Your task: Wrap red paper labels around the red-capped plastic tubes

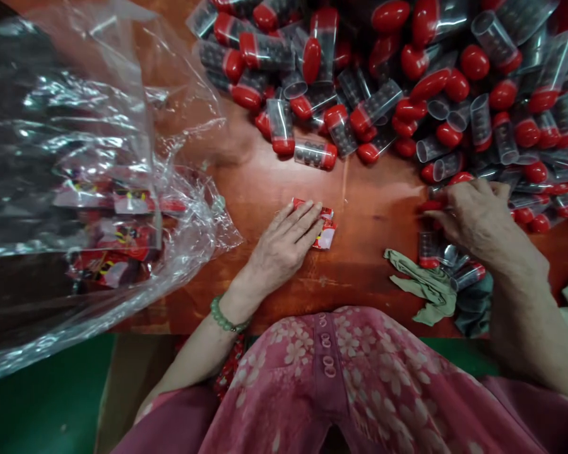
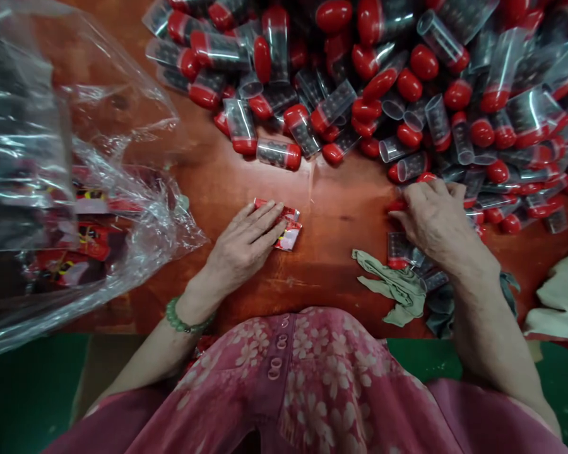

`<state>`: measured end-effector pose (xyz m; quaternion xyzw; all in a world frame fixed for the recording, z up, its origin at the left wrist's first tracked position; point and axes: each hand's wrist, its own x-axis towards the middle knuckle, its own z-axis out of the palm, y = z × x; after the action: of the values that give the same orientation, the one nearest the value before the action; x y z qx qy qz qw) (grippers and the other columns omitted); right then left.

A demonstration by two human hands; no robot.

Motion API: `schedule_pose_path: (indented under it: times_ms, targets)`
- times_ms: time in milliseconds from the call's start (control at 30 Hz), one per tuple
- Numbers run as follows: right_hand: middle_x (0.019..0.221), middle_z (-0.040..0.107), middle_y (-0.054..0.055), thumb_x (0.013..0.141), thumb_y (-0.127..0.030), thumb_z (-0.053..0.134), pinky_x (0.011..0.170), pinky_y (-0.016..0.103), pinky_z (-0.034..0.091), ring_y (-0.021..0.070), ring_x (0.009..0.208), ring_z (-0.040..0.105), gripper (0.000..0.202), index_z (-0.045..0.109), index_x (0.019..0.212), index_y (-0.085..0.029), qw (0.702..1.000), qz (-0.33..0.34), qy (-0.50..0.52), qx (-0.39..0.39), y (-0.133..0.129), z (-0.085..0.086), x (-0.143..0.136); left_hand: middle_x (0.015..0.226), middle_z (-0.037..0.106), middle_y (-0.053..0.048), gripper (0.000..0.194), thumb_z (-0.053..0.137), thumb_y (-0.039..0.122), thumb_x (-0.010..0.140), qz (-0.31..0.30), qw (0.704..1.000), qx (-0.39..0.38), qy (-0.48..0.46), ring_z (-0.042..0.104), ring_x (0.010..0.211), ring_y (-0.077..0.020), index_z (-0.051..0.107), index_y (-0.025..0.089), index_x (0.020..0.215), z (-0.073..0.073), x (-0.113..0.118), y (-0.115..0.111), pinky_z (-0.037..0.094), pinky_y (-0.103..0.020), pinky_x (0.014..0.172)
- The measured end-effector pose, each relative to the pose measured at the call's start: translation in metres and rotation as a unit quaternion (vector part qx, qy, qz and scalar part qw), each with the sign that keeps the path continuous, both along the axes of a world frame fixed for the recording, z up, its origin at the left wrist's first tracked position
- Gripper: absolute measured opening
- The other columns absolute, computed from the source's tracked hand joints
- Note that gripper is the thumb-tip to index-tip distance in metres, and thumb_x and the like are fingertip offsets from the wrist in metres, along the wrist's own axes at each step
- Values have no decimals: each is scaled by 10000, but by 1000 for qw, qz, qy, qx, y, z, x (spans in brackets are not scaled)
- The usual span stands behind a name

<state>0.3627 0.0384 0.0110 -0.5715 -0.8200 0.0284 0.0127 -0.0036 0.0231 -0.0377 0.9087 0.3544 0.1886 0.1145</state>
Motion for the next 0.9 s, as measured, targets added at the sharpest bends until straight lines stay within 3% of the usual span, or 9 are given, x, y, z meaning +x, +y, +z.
schedule_pose_path:
  times_ms: [133,233,267,400,467,533,667,733,900]
  targets:
    - [876,661,101,934,-623,518,696,409,474,253,780,609,438,616,1074,-221,985,-66,159,-21,-3,5,-28,1415,621,-111,373,488,117,970,9,1000,17,-22,535,1366,-253,592,197,1318,5,-1,2,471,-484,1124]
    - [810,647,24,942,-543,563,587,312,480,169,631,612,349,572,1098,-230,941,-92,312,-95,-10,2,-67,1353,638,-170,346,487,134,966,42,999,9,-15,579,1258,-279,619,150,1285,11,0,2,508,-478,1039]
    - [815,652,10,953,-531,554,555,281,484,147,603,620,333,555,1098,-232,906,-103,384,-143,-13,0,-79,1319,650,-180,345,474,129,965,53,999,4,-7,591,1209,-284,629,142,1274,12,0,2,518,-478,997]
    - [735,641,-41,983,-546,501,471,211,482,110,522,623,351,501,1166,-247,716,-168,594,-326,-22,-13,-114,1088,714,-148,325,445,110,963,77,996,36,1,612,937,-239,683,143,1182,9,-1,0,517,-401,788]
    - [758,641,-42,954,-530,568,507,213,512,105,552,626,389,512,1212,-245,673,-176,624,-357,-25,-15,-120,971,723,-118,299,455,110,962,86,994,59,-30,593,843,-211,708,149,1115,5,-1,1,501,-367,740]
    - [862,662,-18,923,-471,639,577,229,544,107,626,643,424,529,1260,-239,690,-165,614,-347,-27,-13,-123,886,717,-86,287,458,107,960,102,991,72,-55,582,790,-188,726,167,1046,2,-1,2,497,-342,718]
    - [1097,698,59,936,-327,629,834,334,574,171,907,684,402,570,1320,-224,825,-69,509,-235,-24,-6,-134,797,701,-46,251,487,127,965,129,986,85,-66,575,721,-154,729,181,928,4,0,5,487,-287,660]
    - [1168,700,91,945,-268,597,932,386,551,208,1027,674,393,579,1333,-209,876,-17,457,-154,-23,-11,-142,803,706,-44,193,537,166,965,126,987,70,-69,581,713,-147,724,169,919,8,0,6,483,-269,645]
    - [1183,709,129,952,-208,537,965,411,541,244,1079,677,368,567,1318,-178,930,-12,358,-79,-26,-29,-156,917,722,-81,239,547,305,984,93,995,-22,-30,618,785,-165,722,143,996,25,-4,7,530,-294,729]
